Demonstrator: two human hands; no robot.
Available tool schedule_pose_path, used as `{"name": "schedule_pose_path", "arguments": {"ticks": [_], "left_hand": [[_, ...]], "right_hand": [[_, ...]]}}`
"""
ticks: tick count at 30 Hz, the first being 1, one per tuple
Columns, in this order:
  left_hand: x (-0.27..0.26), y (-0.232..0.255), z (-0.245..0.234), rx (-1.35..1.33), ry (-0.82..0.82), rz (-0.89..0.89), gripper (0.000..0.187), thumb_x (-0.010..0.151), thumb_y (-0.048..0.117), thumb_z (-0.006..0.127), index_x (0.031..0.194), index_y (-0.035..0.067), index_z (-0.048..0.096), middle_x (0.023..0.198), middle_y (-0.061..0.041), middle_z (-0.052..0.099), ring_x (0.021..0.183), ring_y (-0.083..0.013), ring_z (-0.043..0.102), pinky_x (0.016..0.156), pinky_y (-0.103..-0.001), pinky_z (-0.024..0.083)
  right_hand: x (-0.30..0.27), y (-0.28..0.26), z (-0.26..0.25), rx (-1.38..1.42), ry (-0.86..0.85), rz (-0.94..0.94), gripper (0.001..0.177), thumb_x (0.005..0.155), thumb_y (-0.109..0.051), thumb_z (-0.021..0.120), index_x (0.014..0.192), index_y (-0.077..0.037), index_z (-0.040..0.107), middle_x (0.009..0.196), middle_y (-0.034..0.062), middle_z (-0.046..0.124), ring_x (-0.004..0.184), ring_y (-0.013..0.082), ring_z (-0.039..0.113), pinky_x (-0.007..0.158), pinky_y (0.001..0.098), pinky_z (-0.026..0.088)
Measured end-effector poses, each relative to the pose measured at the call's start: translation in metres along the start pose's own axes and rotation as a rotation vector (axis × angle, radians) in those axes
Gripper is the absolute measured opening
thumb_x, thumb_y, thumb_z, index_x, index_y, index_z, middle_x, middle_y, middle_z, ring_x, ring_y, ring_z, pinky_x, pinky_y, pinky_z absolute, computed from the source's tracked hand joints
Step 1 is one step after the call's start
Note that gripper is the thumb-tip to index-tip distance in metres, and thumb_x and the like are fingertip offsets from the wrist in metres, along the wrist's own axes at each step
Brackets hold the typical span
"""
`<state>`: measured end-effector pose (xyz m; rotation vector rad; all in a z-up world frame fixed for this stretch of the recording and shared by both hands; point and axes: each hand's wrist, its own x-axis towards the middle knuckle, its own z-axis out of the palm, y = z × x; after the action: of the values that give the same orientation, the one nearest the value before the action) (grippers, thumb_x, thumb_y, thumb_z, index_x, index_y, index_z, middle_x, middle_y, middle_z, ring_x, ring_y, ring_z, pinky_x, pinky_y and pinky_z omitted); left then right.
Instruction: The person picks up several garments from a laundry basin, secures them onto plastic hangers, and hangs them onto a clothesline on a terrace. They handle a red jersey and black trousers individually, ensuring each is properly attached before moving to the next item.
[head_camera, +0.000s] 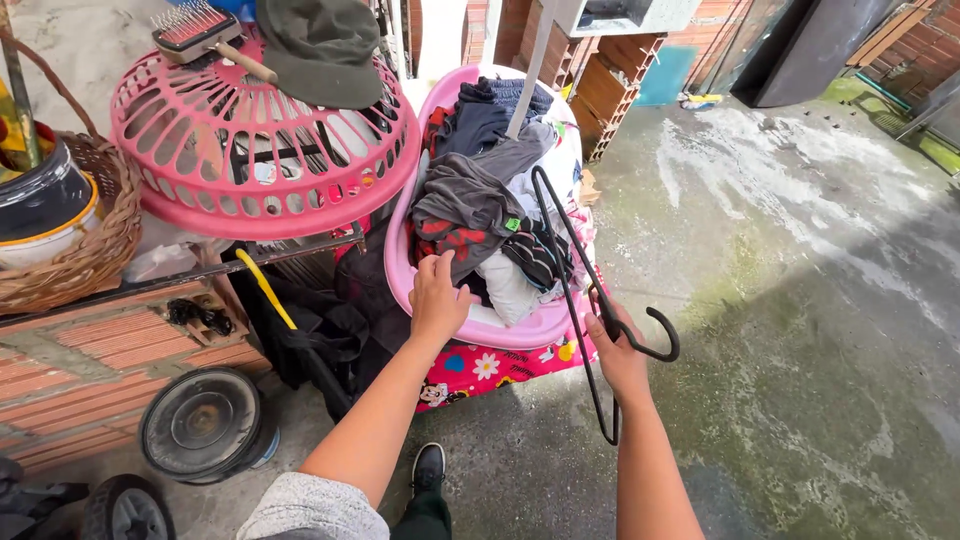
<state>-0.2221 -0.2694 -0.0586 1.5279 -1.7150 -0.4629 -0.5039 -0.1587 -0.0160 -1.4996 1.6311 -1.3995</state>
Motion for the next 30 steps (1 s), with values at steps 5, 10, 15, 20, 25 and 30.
{"name": "schedule_pose_path", "arguments": {"ticks": [5,10,15,20,25,30], "left_hand": [[0.093,-0.037,0.027,0.05,-0.071,-0.115,0.092,0.077,0.026,0.084,0.154,0.021,0.034,0.148,-0.019,0.034,0.132,-0.0441,0.043,0.096,-0.06,0.044],[0.152,-0.041,0.037,0.18,-0.221,-0.163,0.112,0.061,0.03,0.095,0.156,0.036,0.035,0.162,-0.015,0.014,0.143,-0.0475,0.027,0.101,-0.06,0.04],[0.18,-0.079,0.082,0.301,-0.307,-0.235,0.064,0.072,0.031,0.085,0.127,0.014,0.057,0.126,-0.02,0.064,0.118,-0.0424,0.063,0.098,-0.05,0.052],[0.229,-0.044,0.037,0.153,0.093,-0.21,0.032,0.082,0.02,0.075,0.112,0.011,0.066,0.11,-0.017,0.073,0.108,-0.0416,0.067,0.09,-0.052,0.052],[0.253,-0.012,0.001,-0.878,0.426,-0.209,0.034,0.081,0.009,0.068,0.115,0.004,0.071,0.115,-0.015,0.073,0.105,-0.0336,0.073,0.091,-0.045,0.054],[0.192,0.094,-0.083,-1.743,0.371,-0.23,0.047,0.097,0.035,0.064,0.132,0.004,0.066,0.127,-0.011,0.07,0.116,-0.026,0.068,0.101,-0.041,0.054]], "right_hand": [[0.067,0.021,0.006,-0.121,0.027,0.094,0.041,0.092,-0.026,0.074,0.129,-0.009,0.068,0.077,-0.0018,0.054,0.073,0.0102,0.051,0.067,0.0272,0.045],[0.131,0.06,0.022,-0.222,0.012,0.093,0.032,0.091,-0.026,0.077,0.112,-0.003,0.068,0.073,-0.0009,0.049,0.069,0.0126,0.045,0.061,0.0313,0.04],[0.163,0.091,0.042,-0.224,-0.001,0.062,0.034,0.086,-0.024,0.076,0.111,-0.005,0.064,0.072,0.0003,0.044,0.066,0.0138,0.044,0.058,0.0327,0.04],[0.193,0.115,0.053,-0.231,-0.015,0.184,0.038,0.084,-0.028,0.078,0.111,-0.005,0.065,0.071,0.0008,0.052,0.066,0.0136,0.051,0.061,0.0324,0.044],[0.21,0.13,0.065,-0.141,-0.08,0.207,0.045,0.079,-0.03,0.083,0.112,-0.005,0.067,0.073,0.0008,0.053,0.067,0.0128,0.051,0.061,0.0315,0.046],[0.233,0.127,0.058,0.073,-0.136,0.078,0.041,0.079,-0.026,0.085,0.102,-0.001,0.064,0.079,-0.0018,0.055,0.071,0.0113,0.05,0.062,0.0299,0.043]]}}
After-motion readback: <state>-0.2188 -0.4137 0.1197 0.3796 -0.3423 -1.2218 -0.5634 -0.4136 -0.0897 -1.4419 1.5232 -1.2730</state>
